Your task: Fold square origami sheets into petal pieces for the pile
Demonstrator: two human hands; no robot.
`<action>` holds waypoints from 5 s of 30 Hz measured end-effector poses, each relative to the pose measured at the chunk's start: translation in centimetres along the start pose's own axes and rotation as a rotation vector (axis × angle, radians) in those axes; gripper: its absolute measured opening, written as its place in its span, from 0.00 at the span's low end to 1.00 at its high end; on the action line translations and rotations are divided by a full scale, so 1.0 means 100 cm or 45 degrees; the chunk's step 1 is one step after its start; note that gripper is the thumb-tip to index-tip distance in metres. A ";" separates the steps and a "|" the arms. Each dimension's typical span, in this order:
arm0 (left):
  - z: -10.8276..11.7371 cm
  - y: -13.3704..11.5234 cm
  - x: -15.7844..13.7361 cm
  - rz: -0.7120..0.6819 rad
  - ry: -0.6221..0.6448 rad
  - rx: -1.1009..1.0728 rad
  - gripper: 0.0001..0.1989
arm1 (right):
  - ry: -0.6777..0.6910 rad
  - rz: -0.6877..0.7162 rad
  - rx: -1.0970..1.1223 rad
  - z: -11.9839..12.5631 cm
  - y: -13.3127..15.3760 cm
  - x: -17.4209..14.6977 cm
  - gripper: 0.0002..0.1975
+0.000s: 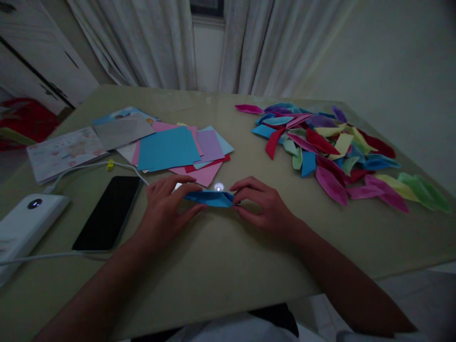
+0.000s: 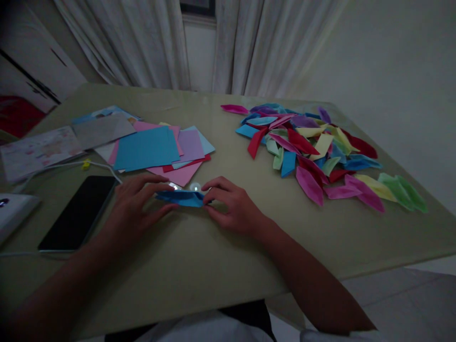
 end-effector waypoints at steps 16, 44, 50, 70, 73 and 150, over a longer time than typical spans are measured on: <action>-0.006 0.012 -0.003 0.487 0.113 -0.446 0.11 | 0.030 -0.194 -0.117 -0.004 -0.023 -0.001 0.02; 0.003 -0.011 0.003 0.089 0.121 -0.479 0.29 | -0.190 -0.243 0.057 0.008 -0.019 -0.003 0.11; -0.005 -0.007 0.001 0.151 0.156 -0.598 0.25 | -0.224 -0.291 0.136 0.008 -0.019 -0.004 0.08; -0.004 0.003 -0.001 0.380 0.120 -0.485 0.12 | -0.013 -0.101 0.022 -0.002 -0.007 -0.002 0.13; -0.003 -0.002 0.000 0.233 0.092 -0.411 0.13 | -0.003 -0.095 0.065 -0.003 -0.004 -0.002 0.14; -0.001 0.006 0.000 0.441 0.084 -0.354 0.13 | 0.010 0.042 -0.139 -0.009 0.004 -0.006 0.10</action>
Point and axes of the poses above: each hand's wrist, its own x-axis towards the middle knuckle, its own z-axis out of the back of the hand, y = z × x, the point moved 6 cm from there along x, towards the middle knuckle, and after that the axes turned 2 degrees about -x, right-handed, at the moved point
